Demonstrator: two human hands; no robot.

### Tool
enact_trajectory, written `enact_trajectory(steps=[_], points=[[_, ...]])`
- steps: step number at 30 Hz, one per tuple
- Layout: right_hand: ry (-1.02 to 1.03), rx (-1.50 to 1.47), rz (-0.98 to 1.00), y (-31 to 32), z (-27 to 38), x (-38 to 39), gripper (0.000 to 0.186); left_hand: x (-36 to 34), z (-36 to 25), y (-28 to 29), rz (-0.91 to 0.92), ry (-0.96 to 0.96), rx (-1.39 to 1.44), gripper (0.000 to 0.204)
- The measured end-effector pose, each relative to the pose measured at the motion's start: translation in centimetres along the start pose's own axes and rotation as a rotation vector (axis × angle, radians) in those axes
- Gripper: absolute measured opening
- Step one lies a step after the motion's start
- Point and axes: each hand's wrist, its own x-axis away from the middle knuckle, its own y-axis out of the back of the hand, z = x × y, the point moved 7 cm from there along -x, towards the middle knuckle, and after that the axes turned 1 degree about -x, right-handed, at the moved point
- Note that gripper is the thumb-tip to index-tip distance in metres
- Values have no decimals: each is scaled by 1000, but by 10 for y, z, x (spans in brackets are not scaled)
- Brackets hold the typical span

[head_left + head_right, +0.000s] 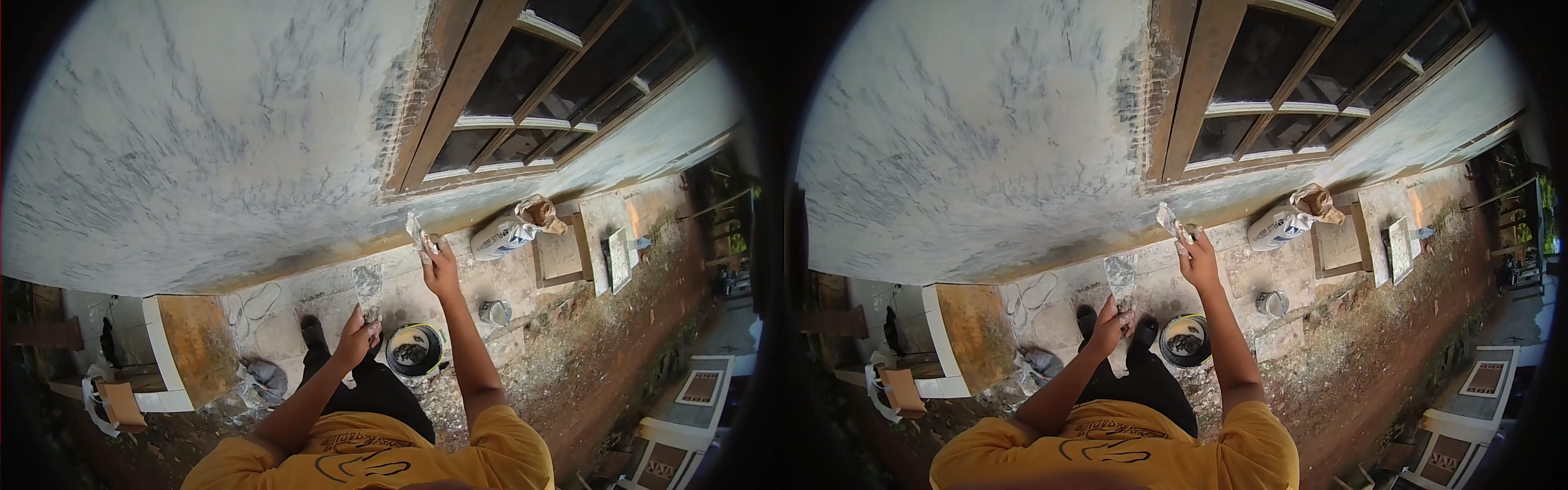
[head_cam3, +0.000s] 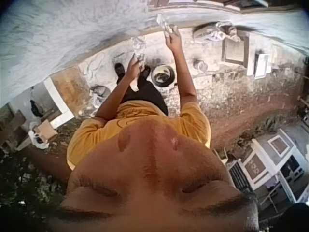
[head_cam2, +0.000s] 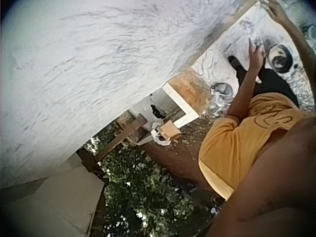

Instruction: The person applies and smooths putty on a wall around a window frame using two scrapers.

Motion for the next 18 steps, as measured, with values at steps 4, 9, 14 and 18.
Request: enact_trajectory(steps=[4, 9, 14, 18], points=[[92, 280, 14, -32, -42, -28, 36, -7, 15, 12, -51, 15, 34, 47], [272, 429, 0, -58, -67, -51, 44, -9, 21, 19, -90, 28, 17, 50], [350, 496, -26, -66, -76, -66, 46, -7, 25, 21, -105, 23, 35, 38], [423, 541, -21, -67, -84, -73, 47, -5, 27, 20, -113, 27, 44, 36]])
